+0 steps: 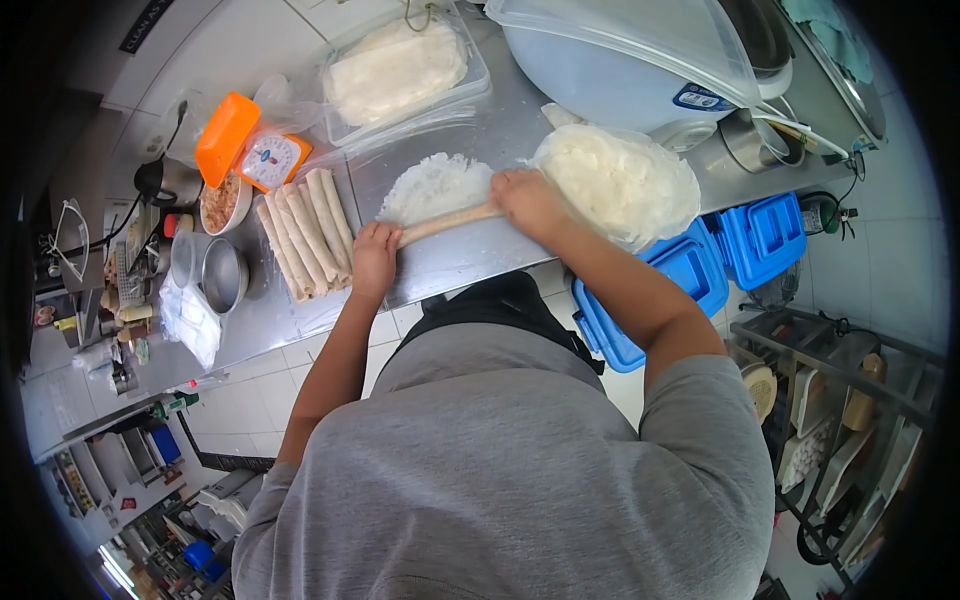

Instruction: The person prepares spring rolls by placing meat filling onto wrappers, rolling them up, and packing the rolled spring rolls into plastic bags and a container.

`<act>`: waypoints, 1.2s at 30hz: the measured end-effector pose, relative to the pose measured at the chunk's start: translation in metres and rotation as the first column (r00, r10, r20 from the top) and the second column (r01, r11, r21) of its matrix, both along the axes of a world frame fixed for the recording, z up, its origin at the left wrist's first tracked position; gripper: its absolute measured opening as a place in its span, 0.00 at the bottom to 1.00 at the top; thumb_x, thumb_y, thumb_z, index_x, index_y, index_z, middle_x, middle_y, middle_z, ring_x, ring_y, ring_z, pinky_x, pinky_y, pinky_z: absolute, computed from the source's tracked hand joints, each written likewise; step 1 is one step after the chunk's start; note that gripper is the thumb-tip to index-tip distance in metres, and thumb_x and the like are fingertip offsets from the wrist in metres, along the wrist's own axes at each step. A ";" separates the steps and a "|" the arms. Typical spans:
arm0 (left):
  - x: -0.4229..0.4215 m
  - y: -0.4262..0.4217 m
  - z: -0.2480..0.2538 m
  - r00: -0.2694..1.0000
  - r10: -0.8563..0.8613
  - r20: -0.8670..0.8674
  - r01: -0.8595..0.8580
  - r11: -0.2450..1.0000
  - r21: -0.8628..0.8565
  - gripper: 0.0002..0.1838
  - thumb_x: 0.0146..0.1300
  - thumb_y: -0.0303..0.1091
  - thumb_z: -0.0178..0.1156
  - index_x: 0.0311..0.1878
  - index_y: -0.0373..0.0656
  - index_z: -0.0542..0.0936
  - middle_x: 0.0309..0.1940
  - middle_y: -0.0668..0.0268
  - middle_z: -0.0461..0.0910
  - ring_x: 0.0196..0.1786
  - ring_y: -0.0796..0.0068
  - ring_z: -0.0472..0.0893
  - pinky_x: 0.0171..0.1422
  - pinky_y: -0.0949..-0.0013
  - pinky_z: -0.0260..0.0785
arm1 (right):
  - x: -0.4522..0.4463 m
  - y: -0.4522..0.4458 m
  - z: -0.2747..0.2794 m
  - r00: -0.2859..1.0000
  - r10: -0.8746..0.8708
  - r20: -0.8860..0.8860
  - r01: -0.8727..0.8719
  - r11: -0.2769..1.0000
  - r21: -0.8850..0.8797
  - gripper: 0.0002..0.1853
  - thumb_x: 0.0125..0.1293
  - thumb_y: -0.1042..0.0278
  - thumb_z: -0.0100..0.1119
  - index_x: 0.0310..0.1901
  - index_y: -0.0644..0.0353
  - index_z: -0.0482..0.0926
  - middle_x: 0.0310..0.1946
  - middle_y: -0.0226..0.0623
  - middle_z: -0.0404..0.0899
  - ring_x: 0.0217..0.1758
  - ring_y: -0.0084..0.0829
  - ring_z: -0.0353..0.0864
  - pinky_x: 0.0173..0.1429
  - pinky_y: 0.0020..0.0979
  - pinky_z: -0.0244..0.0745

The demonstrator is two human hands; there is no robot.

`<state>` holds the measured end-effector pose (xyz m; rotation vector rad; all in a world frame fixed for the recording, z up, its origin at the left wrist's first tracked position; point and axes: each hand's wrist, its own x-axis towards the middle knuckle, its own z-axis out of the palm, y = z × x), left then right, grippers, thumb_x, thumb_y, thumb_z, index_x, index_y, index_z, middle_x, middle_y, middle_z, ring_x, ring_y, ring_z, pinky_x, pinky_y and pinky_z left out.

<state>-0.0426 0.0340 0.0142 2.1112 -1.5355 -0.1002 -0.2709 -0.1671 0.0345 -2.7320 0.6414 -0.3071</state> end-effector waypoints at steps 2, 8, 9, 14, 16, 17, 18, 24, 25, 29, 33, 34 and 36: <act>-0.002 -0.001 0.000 0.999 0.022 0.035 -0.023 0.999 0.029 0.09 0.67 0.39 0.56 0.39 0.45 0.81 0.38 0.60 0.77 0.47 0.55 0.76 0.53 0.55 0.64 | 0.000 0.002 0.005 0.997 0.051 0.055 -0.043 0.989 -0.144 0.08 0.61 0.69 0.54 0.40 0.58 0.77 0.40 0.40 0.78 0.49 0.40 0.75 0.52 0.38 0.68; -0.008 -0.002 0.003 0.989 0.076 0.123 -0.086 0.993 0.077 0.09 0.66 0.40 0.56 0.40 0.49 0.82 0.39 0.64 0.78 0.49 0.59 0.75 0.55 0.57 0.62 | 0.013 0.032 -0.008 0.905 0.326 0.272 -0.295 0.943 -0.152 0.11 0.58 0.71 0.56 0.44 0.58 0.78 0.43 0.35 0.78 0.50 0.39 0.74 0.56 0.39 0.69; -0.009 -0.003 0.005 0.987 0.080 0.138 -0.091 0.993 0.075 0.09 0.66 0.40 0.56 0.40 0.49 0.82 0.39 0.64 0.77 0.49 0.59 0.75 0.56 0.57 0.62 | 0.013 0.030 -0.012 0.910 0.314 0.270 -0.297 0.949 -0.103 0.11 0.58 0.71 0.56 0.44 0.58 0.79 0.42 0.35 0.78 0.50 0.39 0.74 0.56 0.39 0.69; -0.026 -0.015 0.014 0.981 -0.089 0.173 0.108 0.988 -0.107 0.10 0.62 0.34 0.60 0.45 0.46 0.83 0.41 0.63 0.76 0.49 0.58 0.74 0.56 0.58 0.64 | 0.023 0.016 -0.021 0.936 0.216 0.279 -0.253 0.962 0.104 0.10 0.57 0.69 0.58 0.41 0.59 0.81 0.39 0.38 0.79 0.49 0.41 0.75 0.55 0.39 0.70; -0.041 -0.023 0.014 0.985 -0.163 0.053 0.169 0.976 -0.139 0.12 0.59 0.32 0.62 0.47 0.45 0.83 0.41 0.62 0.76 0.49 0.58 0.74 0.55 0.58 0.65 | 0.029 0.010 -0.019 0.956 0.185 0.226 -0.226 0.959 0.171 0.10 0.57 0.70 0.58 0.41 0.58 0.82 0.38 0.38 0.79 0.49 0.41 0.75 0.55 0.40 0.70; -0.040 -0.025 0.012 0.987 -0.151 0.059 0.158 0.975 -0.153 0.14 0.57 0.29 0.63 0.48 0.44 0.83 0.41 0.61 0.76 0.48 0.58 0.74 0.54 0.59 0.67 | 0.032 0.007 -0.017 0.965 0.170 0.199 -0.210 0.956 0.203 0.10 0.57 0.70 0.58 0.41 0.58 0.82 0.37 0.39 0.79 0.48 0.41 0.75 0.55 0.40 0.70; -0.038 -0.026 0.010 0.985 -0.161 0.069 0.170 0.972 -0.161 0.14 0.57 0.29 0.63 0.48 0.43 0.83 0.41 0.61 0.76 0.48 0.58 0.74 0.53 0.59 0.67 | 0.033 0.005 -0.017 0.968 0.177 0.177 -0.211 0.958 0.195 0.10 0.57 0.70 0.58 0.41 0.58 0.82 0.38 0.39 0.79 0.48 0.41 0.75 0.55 0.40 0.70; -0.026 -0.032 0.000 0.969 -0.202 0.140 0.226 0.956 -0.187 0.14 0.58 0.28 0.62 0.48 0.40 0.81 0.42 0.60 0.78 0.47 0.57 0.76 0.54 0.59 0.69 | 0.034 0.021 0.005 0.940 0.285 0.187 -0.264 0.956 -0.126 0.12 0.57 0.71 0.58 0.43 0.61 0.81 0.44 0.39 0.79 0.50 0.42 0.74 0.57 0.39 0.70; -0.025 -0.032 -0.002 0.971 -0.196 0.136 0.218 0.961 -0.170 0.13 0.58 0.29 0.62 0.47 0.39 0.81 0.42 0.59 0.78 0.48 0.57 0.76 0.55 0.58 0.69 | 0.033 0.026 0.000 0.938 0.285 0.197 -0.267 0.957 -0.113 0.12 0.57 0.71 0.58 0.42 0.61 0.81 0.45 0.39 0.79 0.51 0.42 0.74 0.57 0.38 0.70; -0.013 -0.028 0.001 0.978 -0.200 0.064 0.208 0.963 -0.169 0.11 0.62 0.33 0.61 0.45 0.39 0.80 0.46 0.57 0.79 0.51 0.54 0.76 0.57 0.56 0.69 | 0.024 0.012 -0.022 0.928 0.240 0.287 -0.234 0.971 -0.056 0.12 0.58 0.71 0.59 0.44 0.61 0.81 0.45 0.39 0.79 0.50 0.42 0.74 0.57 0.37 0.71; -0.002 -0.012 -0.001 0.993 -0.099 -0.071 0.093 0.992 -0.087 0.11 0.64 0.36 0.59 0.43 0.39 0.80 0.46 0.57 0.79 0.52 0.53 0.76 0.59 0.55 0.67 | 0.019 0.004 -0.022 0.936 0.144 0.322 -0.197 0.971 0.138 0.11 0.59 0.70 0.61 0.43 0.60 0.83 0.42 0.39 0.80 0.49 0.44 0.75 0.56 0.39 0.72; 0.003 -0.010 -0.002 0.991 -0.097 -0.091 0.089 0.992 -0.084 0.11 0.64 0.36 0.60 0.42 0.39 0.80 0.45 0.56 0.80 0.52 0.53 0.76 0.59 0.55 0.68 | 0.019 0.002 -0.023 0.937 0.129 0.326 -0.191 0.968 0.165 0.11 0.59 0.70 0.61 0.43 0.59 0.84 0.41 0.39 0.81 0.48 0.45 0.75 0.55 0.39 0.72; 0.005 -0.009 -0.003 0.988 -0.086 -0.126 0.077 0.994 -0.077 0.10 0.65 0.36 0.59 0.41 0.40 0.80 0.44 0.56 0.79 0.51 0.52 0.76 0.59 0.54 0.66 | 0.022 0.000 -0.020 0.953 0.088 0.289 -0.161 0.958 0.237 0.10 0.60 0.70 0.62 0.42 0.59 0.85 0.41 0.40 0.81 0.49 0.44 0.76 0.55 0.38 0.72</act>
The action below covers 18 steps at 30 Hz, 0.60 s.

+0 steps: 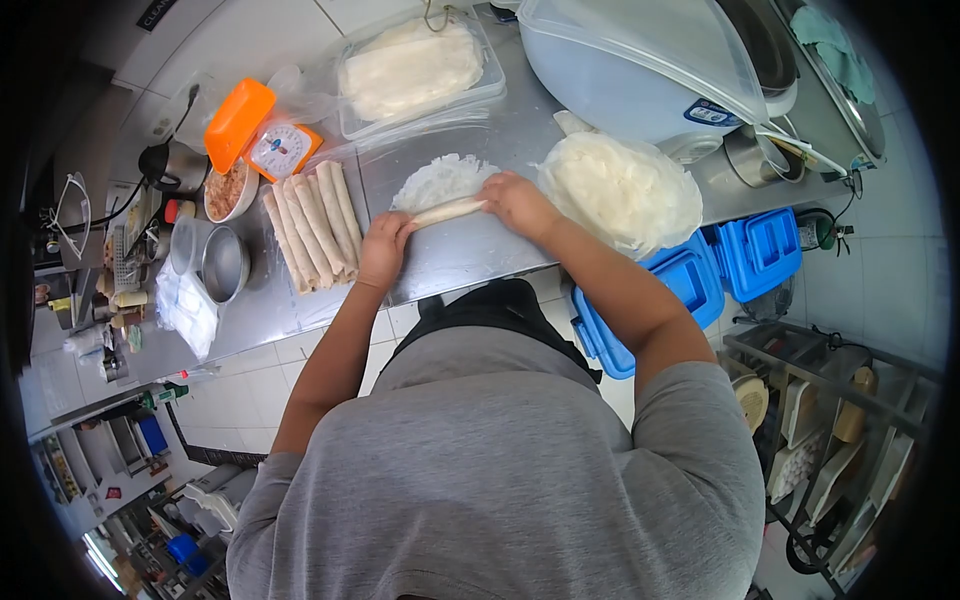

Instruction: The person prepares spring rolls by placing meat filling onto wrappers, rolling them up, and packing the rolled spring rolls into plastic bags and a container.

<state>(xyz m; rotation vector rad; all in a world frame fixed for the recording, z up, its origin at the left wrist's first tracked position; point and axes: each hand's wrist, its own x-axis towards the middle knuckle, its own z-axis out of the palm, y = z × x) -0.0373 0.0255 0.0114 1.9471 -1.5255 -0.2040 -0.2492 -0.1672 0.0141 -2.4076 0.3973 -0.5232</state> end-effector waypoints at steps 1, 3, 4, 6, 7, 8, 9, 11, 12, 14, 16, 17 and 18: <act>0.000 0.000 0.001 1.000 0.006 -0.014 -0.006 1.000 0.007 0.09 0.66 0.36 0.58 0.41 0.40 0.80 0.44 0.56 0.79 0.50 0.52 0.75 0.60 0.53 0.65 | 0.002 -0.001 0.004 0.999 -0.015 -0.047 0.017 0.999 0.038 0.09 0.60 0.68 0.62 0.41 0.58 0.85 0.42 0.40 0.80 0.49 0.44 0.76 0.56 0.38 0.71; 0.000 -0.002 0.008 0.998 0.049 0.025 -0.050 0.998 0.033 0.08 0.66 0.34 0.56 0.41 0.41 0.81 0.43 0.57 0.78 0.49 0.52 0.75 0.60 0.53 0.63 | 0.007 -0.001 0.009 0.992 -0.056 -0.116 0.062 0.997 0.047 0.07 0.61 0.69 0.61 0.38 0.58 0.84 0.41 0.40 0.80 0.49 0.43 0.76 0.56 0.39 0.70; -0.001 -0.004 0.013 0.993 0.084 0.079 -0.088 0.995 0.051 0.07 0.65 0.32 0.56 0.41 0.41 0.81 0.42 0.57 0.78 0.49 0.53 0.75 0.59 0.54 0.64 | 0.010 -0.001 0.011 0.987 -0.084 -0.137 0.088 0.996 0.018 0.06 0.60 0.70 0.59 0.36 0.58 0.84 0.40 0.40 0.80 0.49 0.43 0.75 0.55 0.40 0.69; -0.003 -0.011 0.021 0.973 0.109 0.204 -0.123 0.991 0.056 0.08 0.63 0.30 0.56 0.42 0.42 0.82 0.42 0.58 0.77 0.50 0.55 0.75 0.58 0.56 0.64 | 0.016 0.000 0.016 0.971 -0.169 -0.169 0.163 0.985 -0.049 0.06 0.60 0.71 0.57 0.34 0.58 0.83 0.40 0.40 0.79 0.49 0.43 0.75 0.54 0.42 0.67; -0.005 -0.015 0.023 0.957 0.103 0.272 -0.120 0.992 0.048 0.09 0.61 0.30 0.57 0.43 0.42 0.82 0.43 0.59 0.77 0.50 0.57 0.75 0.58 0.57 0.64 | 0.020 0.004 0.021 0.958 -0.222 -0.179 0.210 0.974 -0.086 0.06 0.60 0.71 0.57 0.34 0.58 0.83 0.41 0.40 0.79 0.49 0.42 0.74 0.54 0.42 0.67; -0.008 -0.017 0.023 0.936 0.097 0.338 -0.118 0.992 0.041 0.10 0.60 0.29 0.57 0.44 0.42 0.82 0.43 0.60 0.77 0.51 0.58 0.74 0.57 0.58 0.64 | 0.021 0.009 0.024 0.943 -0.274 -0.188 0.254 0.959 -0.122 0.05 0.59 0.71 0.56 0.34 0.58 0.82 0.42 0.40 0.78 0.50 0.42 0.74 0.54 0.42 0.66; -0.014 -0.018 0.021 0.943 0.043 0.331 -0.054 0.998 0.023 0.12 0.59 0.29 0.57 0.46 0.43 0.82 0.44 0.61 0.77 0.52 0.59 0.74 0.58 0.58 0.64 | 0.021 0.011 0.023 0.968 -0.192 -0.163 0.158 0.966 -0.204 0.06 0.59 0.71 0.56 0.35 0.59 0.81 0.43 0.40 0.78 0.51 0.42 0.73 0.54 0.41 0.66; -0.027 -0.023 0.016 0.945 -0.068 0.320 0.077 0.997 -0.017 0.15 0.57 0.29 0.57 0.49 0.43 0.82 0.46 0.62 0.76 0.53 0.60 0.74 0.58 0.57 0.64 | 0.020 0.015 0.018 0.991 -0.021 -0.131 -0.029 0.929 -0.370 0.07 0.58 0.70 0.57 0.38 0.59 0.80 0.45 0.40 0.77 0.53 0.41 0.73 0.54 0.41 0.67; -0.033 -0.026 0.012 0.950 -0.047 0.310 0.065 0.997 -0.046 0.16 0.57 0.30 0.57 0.50 0.43 0.81 0.46 0.62 0.76 0.53 0.61 0.74 0.59 0.57 0.64 | 0.020 0.018 0.015 0.998 -0.006 -0.067 -0.019 0.930 -0.366 0.09 0.58 0.70 0.57 0.39 0.60 0.80 0.45 0.40 0.77 0.52 0.41 0.73 0.55 0.40 0.67; -0.043 -0.028 0.003 0.960 -0.009 0.281 0.038 0.994 -0.099 0.19 0.58 0.30 0.57 0.53 0.42 0.80 0.46 0.63 0.76 0.54 0.61 0.74 0.60 0.57 0.64 | 0.018 0.027 0.008 0.998 0.023 0.054 -0.002 0.936 -0.353 0.11 0.57 0.70 0.57 0.42 0.60 0.79 0.46 0.40 0.77 0.51 0.40 0.73 0.55 0.39 0.67; -0.040 -0.031 -0.005 0.943 0.008 0.333 0.022 0.996 -0.087 0.19 0.58 0.31 0.57 0.54 0.42 0.80 0.47 0.62 0.75 0.55 0.62 0.73 0.60 0.57 0.64 | 0.018 0.023 0.004 0.996 0.022 0.083 0.014 0.910 -0.414 0.12 0.57 0.70 0.56 0.43 0.60 0.79 0.45 0.39 0.77 0.51 0.40 0.74 0.55 0.39 0.67; -0.036 -0.034 -0.009 0.932 0.016 0.361 0.014 0.997 -0.082 0.19 0.58 0.31 0.57 0.54 0.42 0.80 0.47 0.62 0.75 0.55 0.63 0.73 0.60 0.58 0.64 | 0.019 0.019 0.002 0.995 0.023 0.100 0.025 0.895 -0.445 0.12 0.57 0.70 0.56 0.44 0.60 0.79 0.45 0.38 0.77 0.51 0.40 0.74 0.56 0.39 0.68; -0.031 -0.037 -0.011 0.936 -0.001 0.351 0.029 0.997 -0.074 0.19 0.59 0.31 0.58 0.55 0.42 0.80 0.47 0.62 0.75 0.55 0.61 0.73 0.60 0.57 0.64 | 0.021 0.017 0.001 0.997 0.019 0.076 0.015 0.907 -0.421 0.12 0.57 0.70 0.56 0.43 0.60 0.79 0.45 0.38 0.77 0.51 0.40 0.74 0.55 0.39 0.68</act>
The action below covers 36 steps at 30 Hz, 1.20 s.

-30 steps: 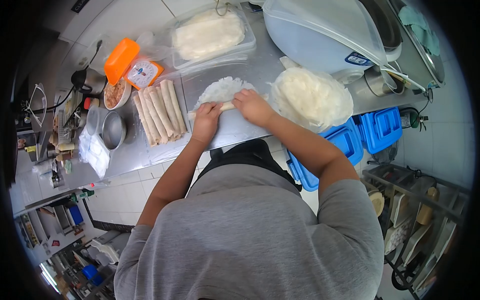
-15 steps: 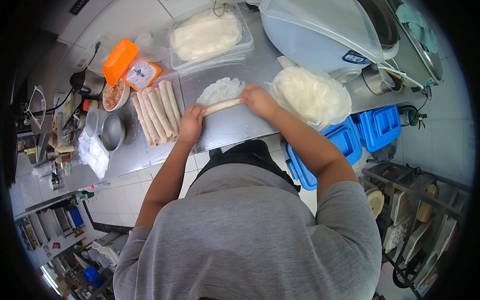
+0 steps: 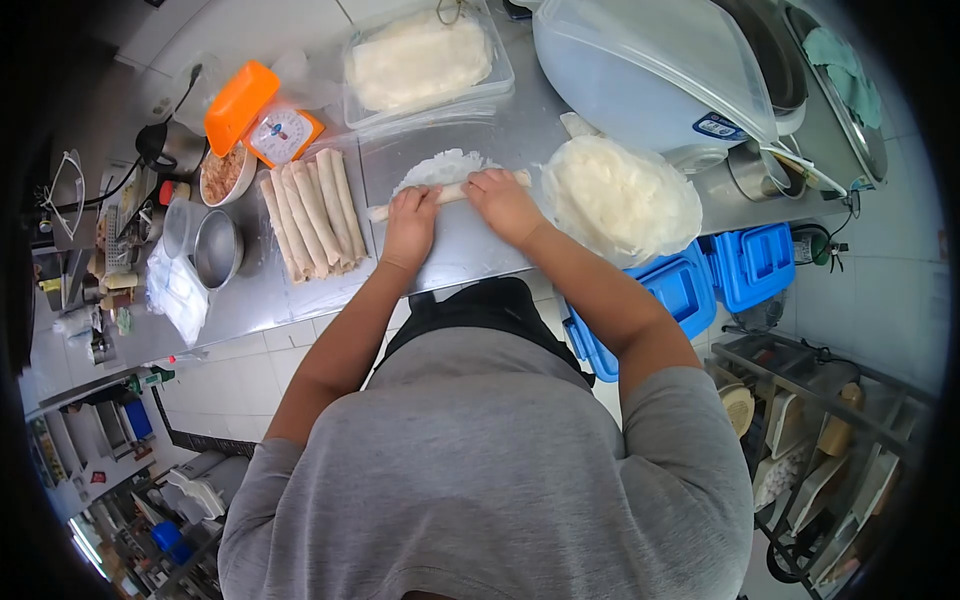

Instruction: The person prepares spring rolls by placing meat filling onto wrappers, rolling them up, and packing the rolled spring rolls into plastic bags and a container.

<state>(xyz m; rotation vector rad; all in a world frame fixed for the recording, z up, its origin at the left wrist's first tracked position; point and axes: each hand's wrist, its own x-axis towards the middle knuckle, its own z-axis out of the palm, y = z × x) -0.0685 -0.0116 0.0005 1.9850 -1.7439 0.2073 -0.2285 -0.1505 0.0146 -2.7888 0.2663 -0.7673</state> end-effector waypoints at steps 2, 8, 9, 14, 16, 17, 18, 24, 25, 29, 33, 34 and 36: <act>0.010 -0.004 -0.003 0.999 -0.034 -0.018 0.034 0.999 0.014 0.19 0.60 0.31 0.60 0.56 0.44 0.79 0.48 0.61 0.75 0.54 0.59 0.73 0.58 0.56 0.65 | 0.005 -0.007 -0.002 0.999 -0.005 -0.045 0.007 0.999 0.050 0.11 0.58 0.71 0.55 0.42 0.60 0.80 0.44 0.37 0.78 0.50 0.40 0.74 0.55 0.40 0.68; 0.016 -0.013 0.015 0.992 0.054 -0.115 -0.038 0.989 0.142 0.16 0.65 0.34 0.56 0.55 0.46 0.80 0.45 0.62 0.75 0.51 0.58 0.73 0.57 0.54 0.64 | 0.023 -0.028 -0.001 0.974 -0.067 -0.216 0.124 0.957 0.260 0.09 0.57 0.75 0.52 0.36 0.58 0.83 0.39 0.36 0.79 0.47 0.41 0.75 0.53 0.40 0.68; 0.017 -0.016 0.014 0.988 0.077 -0.131 -0.061 0.990 0.127 0.15 0.65 0.35 0.56 0.54 0.46 0.80 0.45 0.62 0.75 0.51 0.58 0.73 0.57 0.54 0.64 | 0.025 -0.027 0.004 0.963 -0.106 -0.250 0.171 0.951 0.256 0.10 0.57 0.75 0.52 0.36 0.58 0.83 0.39 0.36 0.79 0.48 0.41 0.75 0.53 0.41 0.68; 0.027 -0.026 0.017 0.972 0.113 -0.207 -0.066 0.973 0.221 0.12 0.65 0.35 0.55 0.50 0.45 0.80 0.47 0.62 0.75 0.51 0.56 0.73 0.59 0.54 0.62 | 0.029 -0.016 0.020 0.992 -0.075 -0.103 0.083 0.994 0.075 0.10 0.58 0.74 0.53 0.39 0.57 0.81 0.41 0.37 0.78 0.51 0.41 0.74 0.56 0.43 0.67; 0.030 -0.020 0.015 0.988 0.066 -0.142 -0.050 0.992 0.116 0.13 0.65 0.36 0.56 0.51 0.46 0.79 0.47 0.62 0.75 0.51 0.56 0.73 0.59 0.54 0.62 | 0.028 -0.009 0.014 0.999 -0.021 -0.049 0.026 0.992 0.121 0.10 0.59 0.73 0.54 0.41 0.57 0.81 0.42 0.37 0.78 0.52 0.40 0.74 0.57 0.42 0.67; 0.030 -0.017 0.014 0.993 0.042 -0.107 -0.036 0.997 0.064 0.13 0.65 0.36 0.56 0.51 0.46 0.79 0.47 0.62 0.75 0.51 0.56 0.73 0.60 0.54 0.61 | 0.027 -0.008 0.010 1.000 0.003 -0.021 0.000 0.990 0.144 0.10 0.59 0.73 0.54 0.42 0.57 0.81 0.43 0.37 0.78 0.52 0.40 0.74 0.57 0.42 0.67; 0.028 -0.015 0.013 0.998 0.033 -0.055 -0.032 0.999 0.021 0.13 0.64 0.37 0.57 0.50 0.46 0.79 0.47 0.62 0.75 0.51 0.56 0.73 0.60 0.55 0.61 | 0.028 -0.010 0.005 1.000 0.006 -0.016 -0.004 0.989 0.149 0.09 0.59 0.72 0.55 0.41 0.57 0.81 0.43 0.37 0.78 0.52 0.40 0.74 0.57 0.42 0.67; 0.033 -0.020 0.007 0.992 0.046 -0.119 -0.038 0.996 0.076 0.13 0.64 0.37 0.58 0.49 0.46 0.79 0.47 0.63 0.75 0.51 0.58 0.73 0.59 0.54 0.60 | 0.040 -0.033 -0.003 0.982 0.004 -0.187 0.050 0.958 0.283 0.08 0.58 0.74 0.55 0.38 0.59 0.82 0.42 0.36 0.79 0.51 0.40 0.74 0.56 0.43 0.67; 0.038 -0.023 0.007 0.988 0.053 -0.145 -0.036 0.993 0.115 0.13 0.64 0.37 0.58 0.50 0.46 0.79 0.47 0.63 0.75 0.51 0.59 0.73 0.59 0.54 0.60 | 0.044 -0.036 -0.001 0.980 -0.010 -0.198 0.073 0.948 0.311 0.08 0.58 0.75 0.54 0.37 0.59 0.82 0.42 0.35 0.79 0.51 0.41 0.74 0.55 0.43 0.68; 0.046 -0.035 0.032 0.983 0.121 -0.138 -0.063 0.930 0.363 0.12 0.66 0.35 0.55 0.51 0.46 0.79 0.51 0.61 0.75 0.56 0.59 0.71 0.63 0.51 0.58 | 0.052 -0.037 0.018 0.940 -0.075 -0.331 0.169 0.950 0.264 0.14 0.56 0.78 0.53 0.43 0.60 0.82 0.47 0.39 0.79 0.54 0.44 0.73 0.59 0.44 0.68; 0.023 -0.025 0.016 0.998 0.054 0.020 -0.057 0.989 0.134 0.21 0.67 0.35 0.54 0.62 0.41 0.72 0.65 0.55 0.67 0.70 0.56 0.63 0.74 0.47 0.47 | 0.038 -0.013 0.008 0.997 -0.057 -0.049 0.064 0.985 0.161 0.23 0.55 0.78 0.53 0.56 0.63 0.75 0.57 0.47 0.74 0.63 0.48 0.69 0.70 0.47 0.60; 0.011 -0.018 0.010 1.000 0.017 -0.004 -0.016 0.986 0.165 0.24 0.67 0.36 0.54 0.65 0.40 0.69 0.69 0.54 0.64 0.73 0.56 0.60 0.76 0.46 0.44 | 0.033 -0.003 0.003 0.997 -0.026 -0.070 0.040 0.978 0.206 0.26 0.55 0.77 0.53 0.59 0.65 0.73 0.60 0.49 0.72 0.65 0.49 0.67 0.72 0.48 0.57; 0.003 -0.017 0.005 0.998 -0.014 -0.055 0.026 0.977 0.212 0.30 0.67 0.37 0.54 0.70 0.37 0.63 0.73 0.54 0.58 0.77 0.55 0.54 0.79 0.45 0.39 | 0.029 0.002 -0.004 0.995 -0.008 -0.102 0.026 0.984 0.175 0.29 0.57 0.75 0.53 0.63 0.67 0.69 0.63 0.51 0.69 0.69 0.50 0.64 0.76 0.48 0.52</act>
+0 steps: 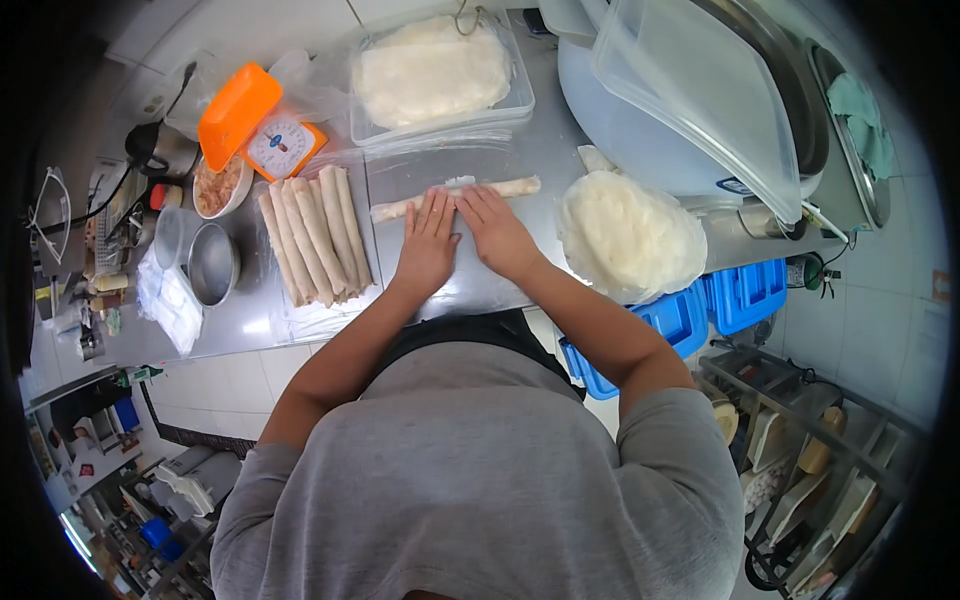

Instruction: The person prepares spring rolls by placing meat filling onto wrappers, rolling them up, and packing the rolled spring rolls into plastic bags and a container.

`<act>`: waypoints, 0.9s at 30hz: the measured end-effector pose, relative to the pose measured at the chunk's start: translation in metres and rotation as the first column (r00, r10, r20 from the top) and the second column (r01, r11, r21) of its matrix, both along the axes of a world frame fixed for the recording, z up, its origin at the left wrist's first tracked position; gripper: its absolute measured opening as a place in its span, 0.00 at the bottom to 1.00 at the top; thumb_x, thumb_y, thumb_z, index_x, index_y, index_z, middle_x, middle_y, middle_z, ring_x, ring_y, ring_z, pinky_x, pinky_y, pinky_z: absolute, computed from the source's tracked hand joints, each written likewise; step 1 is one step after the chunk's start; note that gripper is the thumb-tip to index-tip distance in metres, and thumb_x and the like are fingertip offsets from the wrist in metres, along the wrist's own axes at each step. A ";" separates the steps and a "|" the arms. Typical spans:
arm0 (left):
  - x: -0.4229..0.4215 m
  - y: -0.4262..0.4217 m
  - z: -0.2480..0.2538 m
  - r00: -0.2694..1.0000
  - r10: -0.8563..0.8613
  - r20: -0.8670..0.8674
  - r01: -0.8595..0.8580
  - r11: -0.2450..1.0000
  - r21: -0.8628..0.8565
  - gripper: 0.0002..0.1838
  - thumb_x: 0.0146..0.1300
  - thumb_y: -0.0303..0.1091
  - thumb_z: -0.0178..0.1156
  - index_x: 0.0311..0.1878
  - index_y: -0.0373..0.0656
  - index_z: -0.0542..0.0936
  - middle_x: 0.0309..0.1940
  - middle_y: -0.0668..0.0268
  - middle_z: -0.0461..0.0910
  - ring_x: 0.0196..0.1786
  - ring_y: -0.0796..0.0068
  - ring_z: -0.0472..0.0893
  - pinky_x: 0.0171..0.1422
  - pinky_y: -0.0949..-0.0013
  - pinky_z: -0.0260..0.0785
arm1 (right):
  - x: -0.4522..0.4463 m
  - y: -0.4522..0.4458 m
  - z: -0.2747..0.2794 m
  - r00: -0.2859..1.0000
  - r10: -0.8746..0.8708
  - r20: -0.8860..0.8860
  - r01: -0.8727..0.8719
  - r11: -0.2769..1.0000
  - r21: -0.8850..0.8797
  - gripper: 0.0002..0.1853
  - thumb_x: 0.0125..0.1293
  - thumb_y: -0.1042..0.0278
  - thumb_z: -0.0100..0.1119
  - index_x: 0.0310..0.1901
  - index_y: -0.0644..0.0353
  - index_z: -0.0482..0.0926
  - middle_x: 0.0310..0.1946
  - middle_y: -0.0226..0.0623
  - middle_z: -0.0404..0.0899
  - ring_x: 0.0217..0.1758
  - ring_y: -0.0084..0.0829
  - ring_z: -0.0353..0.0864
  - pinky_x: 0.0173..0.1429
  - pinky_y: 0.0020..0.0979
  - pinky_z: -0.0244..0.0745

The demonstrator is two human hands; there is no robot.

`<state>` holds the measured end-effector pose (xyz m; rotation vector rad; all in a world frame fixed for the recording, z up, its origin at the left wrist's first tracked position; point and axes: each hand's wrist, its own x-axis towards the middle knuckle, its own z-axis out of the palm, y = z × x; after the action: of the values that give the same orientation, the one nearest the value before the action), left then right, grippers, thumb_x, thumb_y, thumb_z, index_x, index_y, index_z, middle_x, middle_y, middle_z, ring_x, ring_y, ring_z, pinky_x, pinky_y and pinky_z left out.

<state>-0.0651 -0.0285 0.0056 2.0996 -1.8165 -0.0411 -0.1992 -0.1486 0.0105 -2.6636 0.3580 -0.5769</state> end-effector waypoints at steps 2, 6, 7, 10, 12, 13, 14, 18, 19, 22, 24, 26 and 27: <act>-0.002 -0.003 0.001 0.998 0.016 -0.054 -0.014 0.999 0.031 0.35 0.67 0.40 0.55 0.73 0.36 0.58 0.75 0.54 0.54 0.78 0.55 0.50 0.79 0.45 0.36 | -0.002 0.000 -0.004 1.000 -0.007 -0.024 0.003 0.987 -0.160 0.29 0.60 0.73 0.54 0.64 0.69 0.67 0.65 0.51 0.67 0.72 0.50 0.61 0.77 0.48 0.50; 0.021 -0.024 0.004 0.999 -0.005 -0.034 0.009 0.993 0.118 0.35 0.69 0.43 0.53 0.74 0.38 0.57 0.76 0.54 0.52 0.78 0.57 0.50 0.80 0.50 0.37 | 0.017 -0.022 -0.004 0.995 -0.003 -0.104 -0.006 0.996 -0.088 0.28 0.65 0.68 0.53 0.67 0.68 0.64 0.69 0.51 0.63 0.74 0.49 0.58 0.77 0.47 0.50; 0.027 -0.030 0.004 0.999 -0.008 -0.039 0.014 0.991 0.134 0.35 0.69 0.43 0.52 0.74 0.38 0.56 0.76 0.55 0.52 0.78 0.58 0.50 0.80 0.51 0.38 | 0.022 -0.030 -0.006 0.994 0.007 -0.110 -0.018 0.995 -0.097 0.28 0.66 0.67 0.53 0.66 0.68 0.65 0.69 0.51 0.62 0.74 0.49 0.58 0.77 0.47 0.50; 0.042 -0.046 -0.002 0.999 -0.026 -0.042 0.030 0.995 0.098 0.32 0.67 0.41 0.54 0.72 0.39 0.61 0.74 0.55 0.55 0.77 0.58 0.54 0.78 0.53 0.44 | 0.036 -0.049 -0.010 0.996 0.020 -0.085 -0.027 0.996 -0.089 0.25 0.66 0.67 0.53 0.64 0.66 0.68 0.67 0.49 0.65 0.72 0.46 0.61 0.75 0.46 0.54; 0.053 -0.049 0.004 0.999 -0.013 -0.045 0.021 0.984 0.178 0.29 0.66 0.39 0.56 0.69 0.39 0.65 0.72 0.55 0.59 0.74 0.58 0.59 0.76 0.54 0.50 | 0.043 -0.059 0.000 0.989 0.031 -0.146 -0.035 0.999 -0.027 0.22 0.65 0.68 0.55 0.61 0.63 0.72 0.62 0.46 0.70 0.68 0.45 0.65 0.71 0.45 0.59; 0.061 -0.052 0.018 0.999 0.006 -0.050 0.008 0.960 0.281 0.28 0.66 0.38 0.56 0.67 0.39 0.67 0.71 0.55 0.61 0.72 0.58 0.62 0.74 0.54 0.53 | 0.044 -0.065 0.015 0.974 0.042 -0.222 -0.037 0.999 0.023 0.20 0.64 0.68 0.56 0.58 0.62 0.74 0.59 0.45 0.72 0.65 0.45 0.68 0.68 0.45 0.61; 0.071 -0.054 0.034 0.998 0.029 -0.054 -0.007 0.927 0.375 0.26 0.65 0.37 0.56 0.65 0.39 0.69 0.70 0.56 0.63 0.70 0.59 0.64 0.72 0.55 0.56 | 0.045 -0.071 0.029 0.954 0.054 -0.296 -0.036 0.997 0.066 0.18 0.63 0.69 0.57 0.56 0.61 0.76 0.56 0.43 0.75 0.63 0.44 0.70 0.65 0.45 0.64; 0.121 -0.025 0.103 0.777 0.262 -0.573 0.084 0.858 0.506 0.19 0.60 0.33 0.63 0.56 0.42 0.78 0.52 0.60 0.78 0.56 0.63 0.77 0.59 0.59 0.69 | 0.030 -0.086 0.034 0.958 0.108 -0.265 0.026 0.889 0.456 0.12 0.61 0.69 0.62 0.45 0.61 0.81 0.39 0.38 0.80 0.45 0.37 0.78 0.50 0.37 0.72; 0.135 -0.009 0.109 0.552 0.251 -0.795 0.077 0.934 0.348 0.19 0.59 0.32 0.64 0.54 0.42 0.79 0.47 0.61 0.80 0.52 0.64 0.79 0.55 0.61 0.71 | 0.024 -0.080 0.054 0.951 0.115 -0.288 0.086 0.794 0.601 0.11 0.61 0.69 0.63 0.44 0.62 0.82 0.35 0.36 0.80 0.39 0.32 0.79 0.46 0.33 0.73; 0.092 0.002 0.161 0.015 -0.022 -1.000 -0.245 0.969 -0.025 0.12 0.58 0.31 0.68 0.44 0.40 0.80 0.33 0.66 0.81 0.39 0.71 0.80 0.46 0.67 0.73 | 0.017 -0.056 0.086 0.958 0.158 -0.241 0.140 0.478 0.867 0.10 0.63 0.68 0.65 0.45 0.61 0.82 0.30 0.27 0.79 0.34 0.20 0.75 0.42 0.25 0.71; 0.057 -0.005 0.174 -0.158 -0.233 -0.960 -0.434 0.889 -0.144 0.09 0.58 0.31 0.68 0.37 0.39 0.78 0.28 0.67 0.80 0.33 0.75 0.79 0.42 0.70 0.72 | 0.024 -0.035 0.101 0.968 0.187 -0.168 0.086 0.382 0.920 0.11 0.64 0.68 0.65 0.46 0.61 0.82 0.29 0.23 0.78 0.33 0.17 0.74 0.42 0.23 0.71; 0.045 -0.012 0.167 -0.258 -0.398 -0.880 -0.513 0.829 -0.224 0.11 0.60 0.32 0.68 0.30 0.40 0.74 0.25 0.68 0.78 0.30 0.77 0.77 0.38 0.71 0.70 | 0.032 -0.022 0.111 0.997 0.072 0.018 -0.052 0.502 0.863 0.14 0.63 0.66 0.65 0.49 0.60 0.81 0.39 0.30 0.79 0.40 0.22 0.76 0.46 0.25 0.71; 0.040 -0.012 0.182 -0.116 -0.322 -0.940 -0.564 0.800 -0.204 0.17 0.61 0.33 0.67 0.23 0.43 0.70 0.19 0.73 0.71 0.23 0.82 0.70 0.29 0.73 0.63 | 0.037 -0.009 0.124 0.977 -0.043 0.208 -0.137 0.620 0.773 0.16 0.62 0.65 0.66 0.51 0.59 0.81 0.42 0.32 0.79 0.43 0.25 0.76 0.48 0.26 0.71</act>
<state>-0.0252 -0.0405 0.1880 0.9454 -0.3764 -0.7438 -0.1621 -0.1578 0.1348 -1.7262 0.3668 -0.5120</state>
